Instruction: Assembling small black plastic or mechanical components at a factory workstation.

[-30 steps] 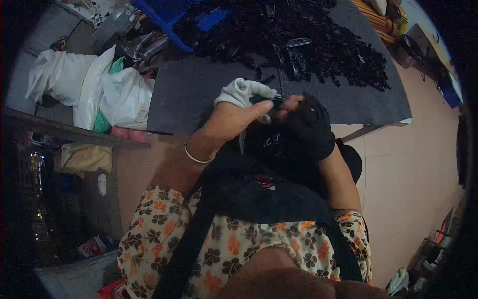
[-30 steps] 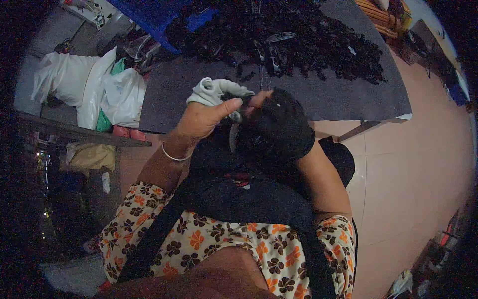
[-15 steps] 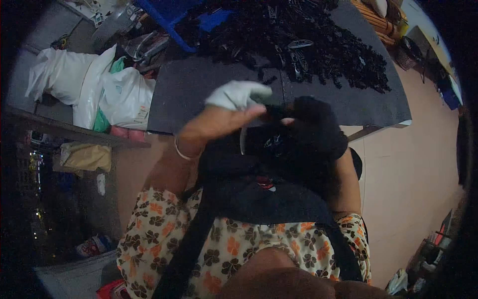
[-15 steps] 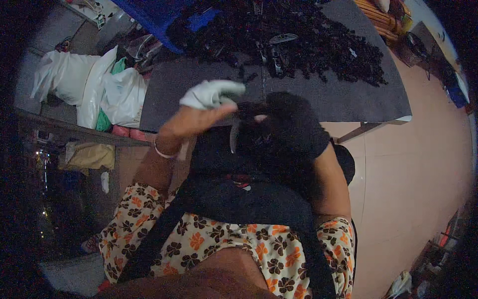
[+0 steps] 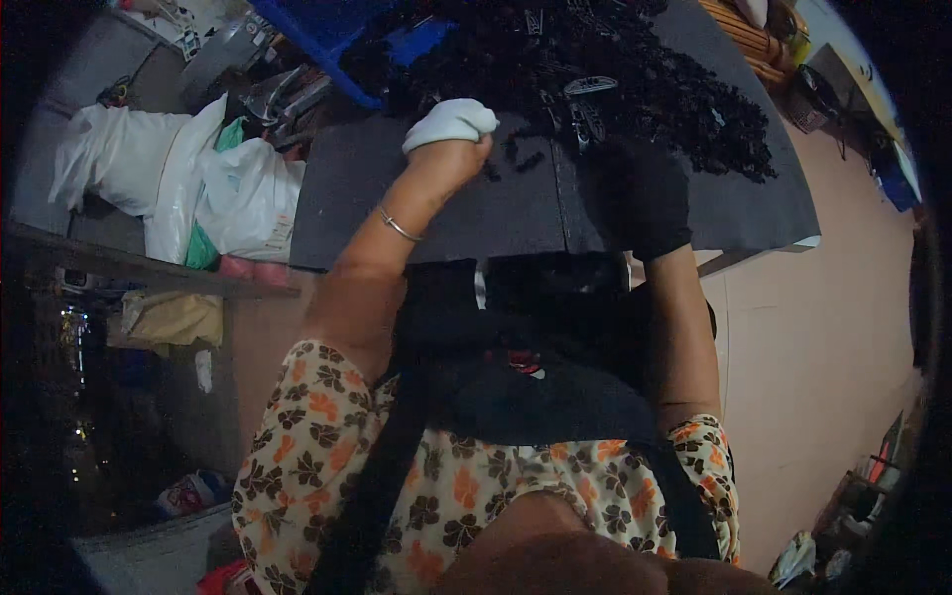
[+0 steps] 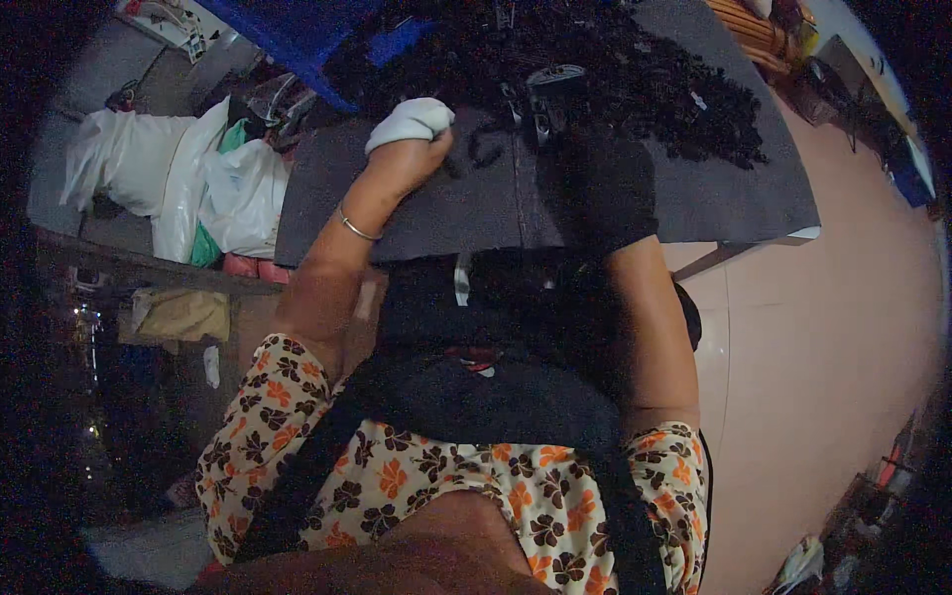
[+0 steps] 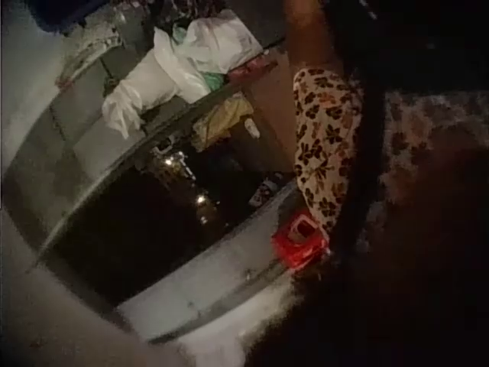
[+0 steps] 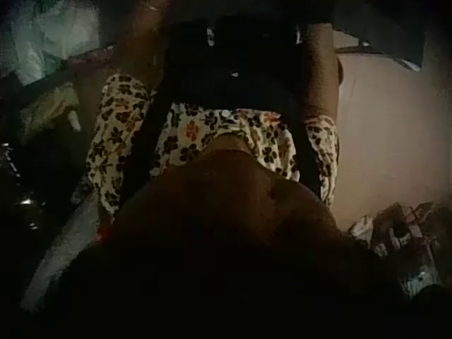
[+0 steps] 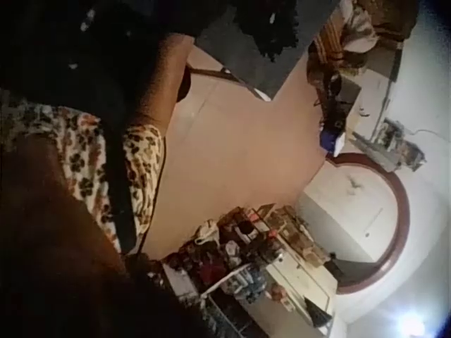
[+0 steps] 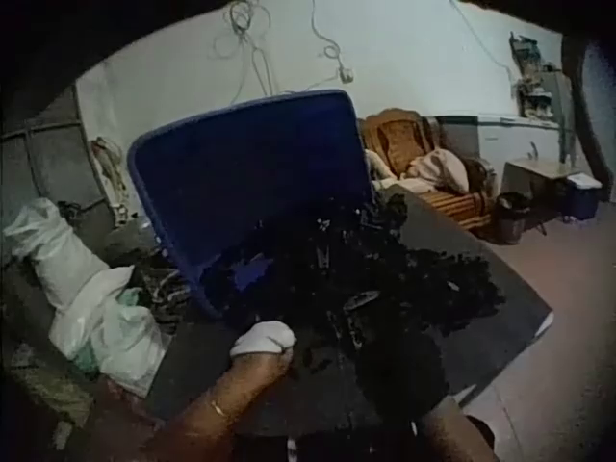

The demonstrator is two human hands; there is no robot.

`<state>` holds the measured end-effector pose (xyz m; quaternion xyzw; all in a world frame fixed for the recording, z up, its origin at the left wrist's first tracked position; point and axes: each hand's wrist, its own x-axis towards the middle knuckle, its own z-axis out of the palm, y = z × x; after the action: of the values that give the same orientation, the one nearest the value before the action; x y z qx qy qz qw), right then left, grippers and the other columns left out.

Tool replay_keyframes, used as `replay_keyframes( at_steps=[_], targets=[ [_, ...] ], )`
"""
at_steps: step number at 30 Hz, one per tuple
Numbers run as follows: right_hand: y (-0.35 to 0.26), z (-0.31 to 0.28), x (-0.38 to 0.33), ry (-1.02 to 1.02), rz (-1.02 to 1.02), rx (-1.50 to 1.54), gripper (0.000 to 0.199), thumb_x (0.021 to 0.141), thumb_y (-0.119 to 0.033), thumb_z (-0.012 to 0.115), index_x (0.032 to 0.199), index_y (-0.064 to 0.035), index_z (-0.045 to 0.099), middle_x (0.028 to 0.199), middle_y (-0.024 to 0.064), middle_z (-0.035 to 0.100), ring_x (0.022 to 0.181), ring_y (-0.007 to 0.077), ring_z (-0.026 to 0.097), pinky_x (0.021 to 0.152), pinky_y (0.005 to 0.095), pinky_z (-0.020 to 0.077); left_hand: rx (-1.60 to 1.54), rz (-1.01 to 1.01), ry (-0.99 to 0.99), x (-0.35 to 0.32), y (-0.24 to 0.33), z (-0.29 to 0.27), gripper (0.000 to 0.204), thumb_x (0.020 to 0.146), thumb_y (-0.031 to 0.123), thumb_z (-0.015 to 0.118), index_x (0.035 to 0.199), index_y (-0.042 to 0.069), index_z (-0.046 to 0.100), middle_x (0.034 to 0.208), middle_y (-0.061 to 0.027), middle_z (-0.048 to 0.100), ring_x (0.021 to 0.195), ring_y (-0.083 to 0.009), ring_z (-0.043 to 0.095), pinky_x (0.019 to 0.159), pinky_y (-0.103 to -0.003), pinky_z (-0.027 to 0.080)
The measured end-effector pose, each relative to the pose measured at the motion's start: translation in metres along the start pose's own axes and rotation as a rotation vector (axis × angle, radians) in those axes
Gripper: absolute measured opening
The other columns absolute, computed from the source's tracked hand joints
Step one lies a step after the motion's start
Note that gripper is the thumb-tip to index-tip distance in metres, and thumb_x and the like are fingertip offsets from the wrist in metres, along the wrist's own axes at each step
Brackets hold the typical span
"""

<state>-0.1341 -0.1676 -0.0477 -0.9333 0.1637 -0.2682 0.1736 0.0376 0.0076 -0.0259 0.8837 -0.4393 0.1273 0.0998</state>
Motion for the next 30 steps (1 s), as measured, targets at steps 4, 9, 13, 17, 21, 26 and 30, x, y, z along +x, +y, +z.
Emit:
replay_keyframes(
  at_steps=[4, 9, 13, 17, 21, 26, 30],
  targets=[
    [0.000, 0.001, 0.000, 0.139, -0.126, -0.006, 0.026, 0.074, -0.019, 0.058, 0.098, -0.0086, 0.063, 0.086, 0.0165, 0.061, 0.081, 0.0333, 0.059, 0.069, 0.0407, 0.0474, -0.201, 0.088, 0.231, -0.010, -0.021, 0.008, 0.023, 0.072, 0.019, 0.058, 0.093, 0.011, 0.063, 0.094, -0.0139, 0.061, 0.082, -0.0334, 0.058, 0.071, -0.041, 0.048],
    [0.000, 0.008, 0.004, 0.148, -0.026, 0.098, 0.027, 0.073, -0.020, 0.060, 0.098, -0.0087, 0.061, 0.086, 0.0170, 0.061, 0.081, 0.0348, 0.058, 0.067, 0.0416, 0.0468, -0.816, -0.096, 0.130, -0.029, -0.021, -0.012, 0.022, 0.080, 0.006, 0.052, 0.100, 0.003, 0.060, 0.093, -0.0112, 0.061, 0.082, -0.0243, 0.061, 0.072, -0.034, 0.050],
    [-0.005, 0.005, 0.006, 0.093, -0.082, -0.104, 0.026, 0.070, -0.023, 0.062, 0.090, -0.0054, 0.061, 0.086, 0.0182, 0.060, 0.080, 0.0346, 0.058, 0.068, 0.0439, 0.0475, -1.810, -0.381, -0.096, -0.047, -0.015, -0.019, 0.021, 0.083, 0.000, 0.051, 0.103, -0.006, 0.053, 0.093, -0.0135, 0.059, 0.078, -0.0176, 0.061, 0.067, -0.028, 0.051],
    [-0.013, -0.005, 0.006, 0.029, -0.047, -0.036, 0.026, 0.071, -0.017, 0.060, 0.095, -0.0063, 0.061, 0.085, 0.0165, 0.061, 0.082, 0.0354, 0.058, 0.073, 0.0415, 0.0472, -1.803, -0.375, -0.003, -0.056, -0.010, -0.011, 0.029, 0.080, -0.001, 0.058, 0.106, -0.008, 0.048, 0.090, -0.0155, 0.059, 0.077, -0.0183, 0.061, 0.065, -0.029, 0.051],
    [0.013, 0.003, -0.007, 0.149, -0.018, 0.041, 0.029, 0.072, -0.020, 0.062, 0.098, -0.0067, 0.061, 0.090, 0.0151, 0.062, 0.085, 0.0329, 0.059, 0.075, 0.0402, 0.0472, -1.478, -0.326, -0.030, -0.064, 0.007, -0.026, 0.031, 0.080, 0.001, 0.060, 0.107, -0.005, 0.047, 0.086, -0.0139, 0.061, 0.078, -0.0180, 0.061, 0.063, -0.028, 0.050],
    [0.006, -0.005, -0.014, 0.153, -0.229, 0.345, 0.026, 0.072, -0.007, 0.063, 0.098, -0.0066, 0.062, 0.091, 0.0117, 0.062, 0.083, 0.0288, 0.061, 0.071, 0.0338, 0.0488, -1.351, -0.350, -0.160, -0.075, 0.026, -0.033, 0.027, 0.082, 0.003, 0.059, 0.107, -0.002, 0.049, 0.085, -0.0132, 0.062, 0.074, -0.0172, 0.062, 0.061, -0.026, 0.050],
    [-0.031, -0.019, -0.028, 0.113, -0.317, 0.461, 0.026, 0.069, 0.000, 0.064, 0.095, -0.0054, 0.062, 0.087, 0.0111, 0.062, 0.078, 0.0281, 0.061, 0.067, 0.0317, 0.0489, -1.460, -0.223, -0.212, -0.077, 0.042, -0.035, 0.028, 0.084, 0.001, 0.055, 0.111, -0.004, 0.049, 0.100, -0.0125, 0.059, 0.078, -0.0170, 0.061, 0.071, -0.028, 0.052]
  ],
)
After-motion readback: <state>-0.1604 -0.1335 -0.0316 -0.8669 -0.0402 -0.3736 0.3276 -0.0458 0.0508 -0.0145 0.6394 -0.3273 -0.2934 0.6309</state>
